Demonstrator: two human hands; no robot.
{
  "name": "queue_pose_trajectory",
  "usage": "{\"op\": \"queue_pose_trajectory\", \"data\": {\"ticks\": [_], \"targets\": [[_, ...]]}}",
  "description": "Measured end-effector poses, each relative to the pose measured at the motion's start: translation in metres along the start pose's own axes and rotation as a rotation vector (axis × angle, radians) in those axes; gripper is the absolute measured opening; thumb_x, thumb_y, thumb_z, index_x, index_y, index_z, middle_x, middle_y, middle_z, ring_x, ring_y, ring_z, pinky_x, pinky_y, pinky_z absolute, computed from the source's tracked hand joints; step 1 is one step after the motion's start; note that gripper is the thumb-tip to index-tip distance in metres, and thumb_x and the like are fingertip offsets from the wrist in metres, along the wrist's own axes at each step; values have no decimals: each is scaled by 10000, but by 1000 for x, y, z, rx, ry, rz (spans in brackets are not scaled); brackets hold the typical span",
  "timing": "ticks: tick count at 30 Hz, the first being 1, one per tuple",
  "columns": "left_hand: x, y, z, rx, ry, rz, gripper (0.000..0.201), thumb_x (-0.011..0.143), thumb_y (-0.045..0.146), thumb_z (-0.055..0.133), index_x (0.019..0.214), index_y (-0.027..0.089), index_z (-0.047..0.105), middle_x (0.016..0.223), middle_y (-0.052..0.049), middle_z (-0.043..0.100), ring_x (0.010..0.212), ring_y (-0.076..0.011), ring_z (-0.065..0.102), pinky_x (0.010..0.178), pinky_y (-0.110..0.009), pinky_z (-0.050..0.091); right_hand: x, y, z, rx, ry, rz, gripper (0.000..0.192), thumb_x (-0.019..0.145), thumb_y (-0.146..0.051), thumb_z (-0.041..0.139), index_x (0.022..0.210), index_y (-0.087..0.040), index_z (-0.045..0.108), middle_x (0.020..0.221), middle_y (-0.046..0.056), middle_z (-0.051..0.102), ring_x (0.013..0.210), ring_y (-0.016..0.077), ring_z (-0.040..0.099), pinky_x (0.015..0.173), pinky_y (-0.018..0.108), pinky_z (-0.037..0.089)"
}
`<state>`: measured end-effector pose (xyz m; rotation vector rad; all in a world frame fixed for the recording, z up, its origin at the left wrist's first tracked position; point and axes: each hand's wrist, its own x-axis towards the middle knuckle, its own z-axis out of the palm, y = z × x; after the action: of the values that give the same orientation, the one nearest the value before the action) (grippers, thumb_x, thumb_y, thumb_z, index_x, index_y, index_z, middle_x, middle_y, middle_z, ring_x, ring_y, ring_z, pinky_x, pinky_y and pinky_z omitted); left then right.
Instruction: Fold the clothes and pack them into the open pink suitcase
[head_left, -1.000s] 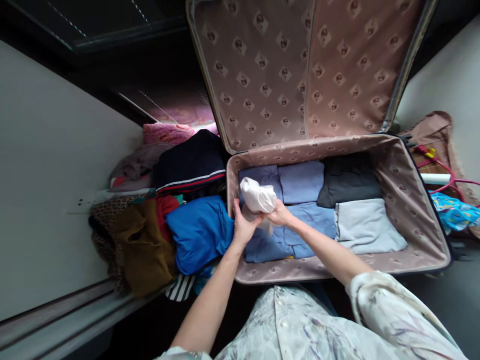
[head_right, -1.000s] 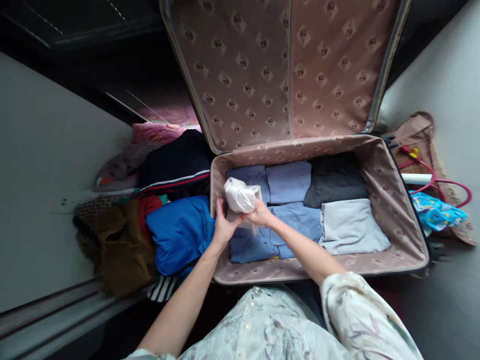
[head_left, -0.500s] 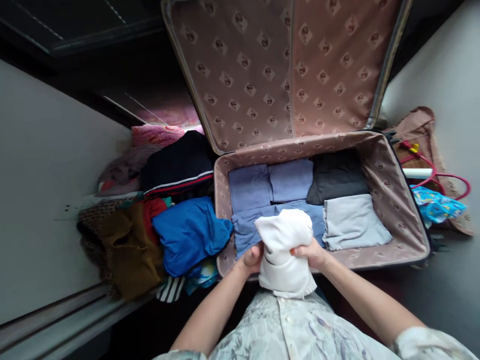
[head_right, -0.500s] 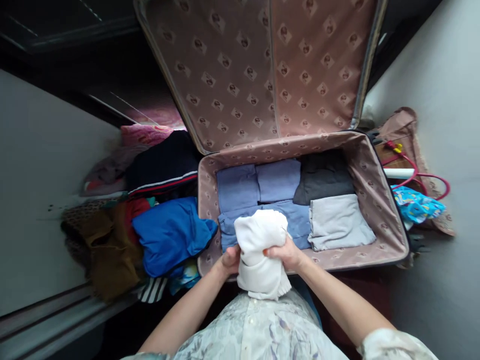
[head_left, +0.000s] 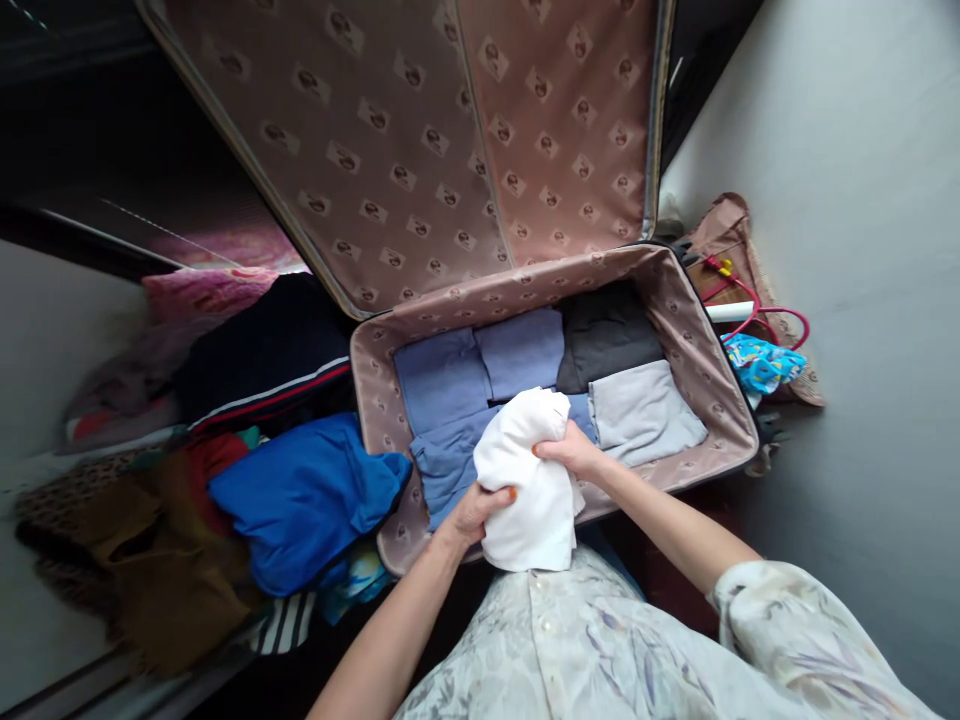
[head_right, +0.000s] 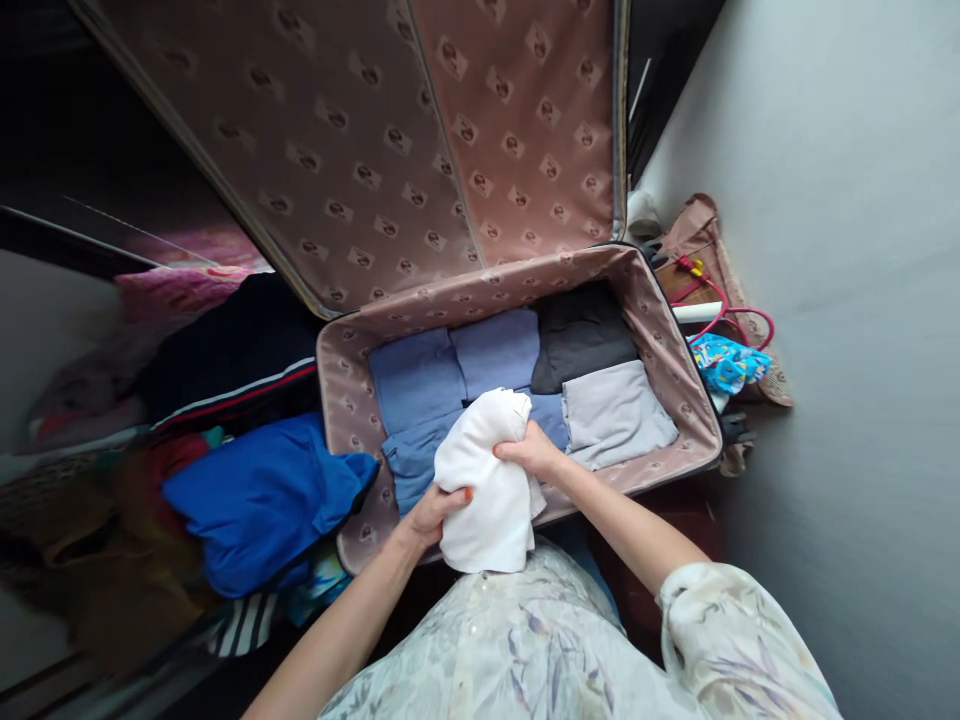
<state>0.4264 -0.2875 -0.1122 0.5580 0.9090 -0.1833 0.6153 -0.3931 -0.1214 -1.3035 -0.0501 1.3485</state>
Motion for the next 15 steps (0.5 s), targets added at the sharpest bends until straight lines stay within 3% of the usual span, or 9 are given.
{"op": "queue_pose_trajectory", "data": {"ticks": [4,9,12,15], "targets": [[6,6,22,48,52,15,568,460,304,1009,949,136,775,927,-88,796,814,-237,750,818,-355,602,1,-8,-12,-28,31,-1,483,513,-239,838,980,-181,729,954,52,777,925,275,714,844,401,574],[2,16,30,-13,-9,41,559,444,255,961,956,118,785,878,-101,794,731,-250,742,703,-343,591,-2,-13,-26,107,6,4,562,555,-389,907,1040,-193,702,1015,75,779,944,282,724,849,401,570],[-11,38,14,-36,1,136,541,450,228,917,959,105,781,859,-112,793,721,-272,749,659,-331,582,0,-13,-30,148,19,29,536,610,-473,896,1028,-238,657,994,50,778,871,245,735,758,347,559],[-34,82,-27,-51,94,318,510,499,183,869,996,120,771,891,-91,799,753,-270,754,709,-344,600,3,-11,-35,100,19,88,535,625,-477,902,1026,-253,628,1019,57,781,857,221,744,722,305,530]]}}
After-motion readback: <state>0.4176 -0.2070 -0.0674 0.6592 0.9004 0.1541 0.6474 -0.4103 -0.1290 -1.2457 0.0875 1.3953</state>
